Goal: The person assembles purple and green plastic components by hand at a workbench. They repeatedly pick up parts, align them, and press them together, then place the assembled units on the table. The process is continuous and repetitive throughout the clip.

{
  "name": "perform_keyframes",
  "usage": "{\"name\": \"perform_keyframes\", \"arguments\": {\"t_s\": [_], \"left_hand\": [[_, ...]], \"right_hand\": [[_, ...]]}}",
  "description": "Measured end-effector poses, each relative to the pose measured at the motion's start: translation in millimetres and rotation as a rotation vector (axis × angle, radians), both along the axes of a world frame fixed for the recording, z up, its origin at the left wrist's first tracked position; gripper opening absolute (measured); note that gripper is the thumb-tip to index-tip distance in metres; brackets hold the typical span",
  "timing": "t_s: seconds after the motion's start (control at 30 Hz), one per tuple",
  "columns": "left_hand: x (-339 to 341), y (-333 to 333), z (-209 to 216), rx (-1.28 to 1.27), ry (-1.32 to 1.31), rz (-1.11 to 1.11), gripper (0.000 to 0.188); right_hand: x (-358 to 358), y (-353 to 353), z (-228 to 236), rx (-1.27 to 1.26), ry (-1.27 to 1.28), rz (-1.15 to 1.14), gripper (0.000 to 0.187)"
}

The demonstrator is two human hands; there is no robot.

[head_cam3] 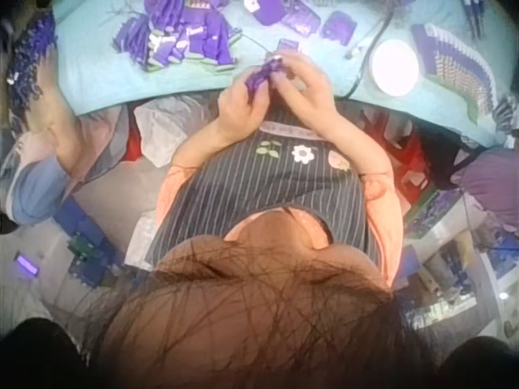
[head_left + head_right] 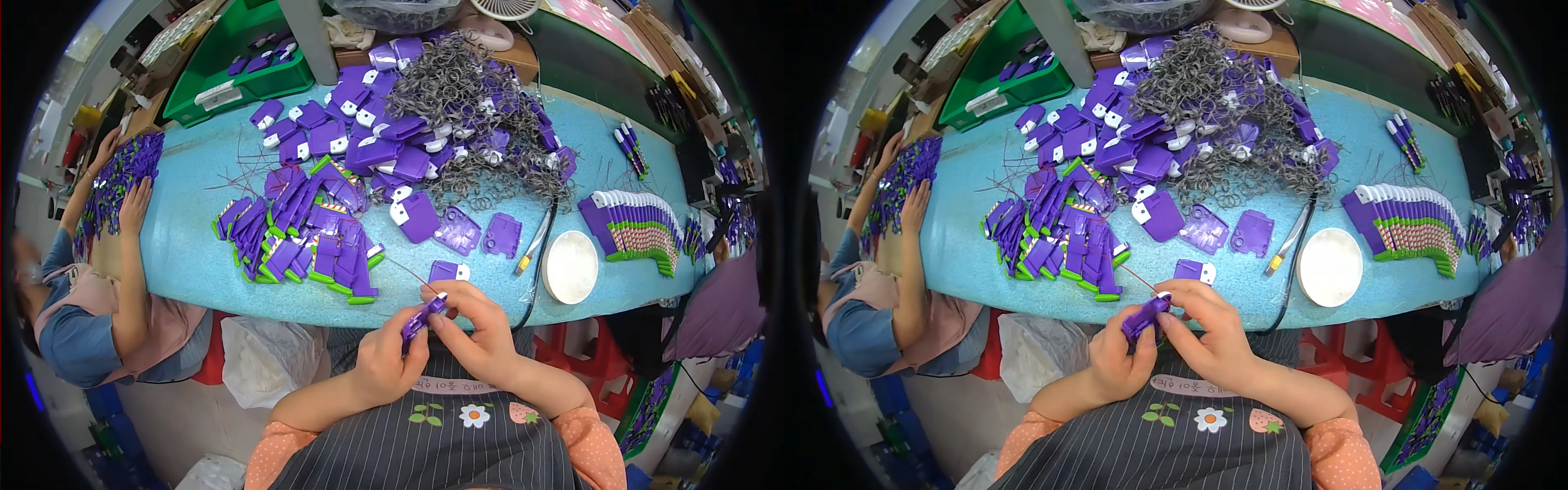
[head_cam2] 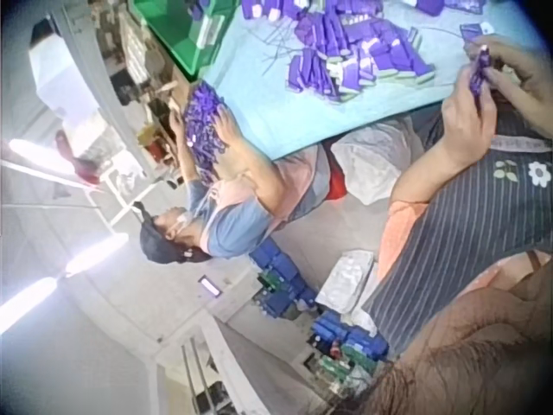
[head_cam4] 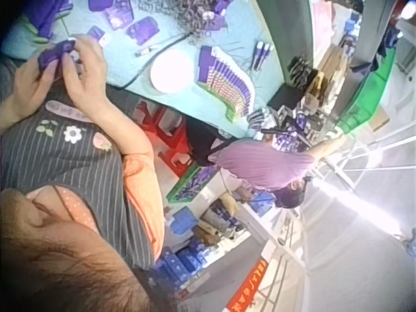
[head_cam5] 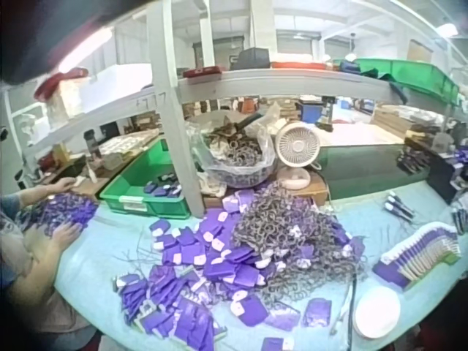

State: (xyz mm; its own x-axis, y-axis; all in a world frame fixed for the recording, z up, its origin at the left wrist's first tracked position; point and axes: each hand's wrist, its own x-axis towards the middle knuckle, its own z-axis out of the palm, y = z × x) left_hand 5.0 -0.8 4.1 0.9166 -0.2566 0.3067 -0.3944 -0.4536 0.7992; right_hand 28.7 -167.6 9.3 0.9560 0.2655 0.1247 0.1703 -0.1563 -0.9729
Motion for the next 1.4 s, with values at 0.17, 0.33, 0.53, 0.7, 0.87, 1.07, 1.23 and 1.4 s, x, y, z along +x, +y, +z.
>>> {"name": "perform_keyframes", "arguments": {"t_s": [0.17,0.33,0.53,0.7,0.87,1.07,1.23,1.4], "left_hand": [[-1,-5,-15,-0.386,0.237,0.013,0.03],[-4,-13,-19,-0.732,0.463,-0.06,0.034],[0,-14,-22,-0.786,0.516,-0.106,0.034],[1,-1,-36,-0.456,0.495,-0.194,0.032],[10,3,-12,-0.583,0.786,-0.329,0.03],[0,7,-6,-0.767,1.003,-0.342,0.031],[-3,5,1,-0.808,0.965,-0.272,0.03],[-9,3,-1,-0.838,0.935,-0.239,0.029]], "right_hand": [[-5,2,-7,0.091,0.059,-0.007,0.02],[-8,12,-13,0.034,0.058,-0.1,0.019],[3,13,-6,-0.376,-0.259,-0.158,0.022],[17,-17,18,-0.495,-0.046,0.155,0.011],[27,-35,20,-0.329,0.152,0.264,0.015],[83,-48,-10,-0.854,-0.196,-0.394,0.01],[107,-43,-31,-1.257,-0.275,-0.336,0.014],[73,-55,-2,-1.017,-0.46,-0.446,0.007]]}}
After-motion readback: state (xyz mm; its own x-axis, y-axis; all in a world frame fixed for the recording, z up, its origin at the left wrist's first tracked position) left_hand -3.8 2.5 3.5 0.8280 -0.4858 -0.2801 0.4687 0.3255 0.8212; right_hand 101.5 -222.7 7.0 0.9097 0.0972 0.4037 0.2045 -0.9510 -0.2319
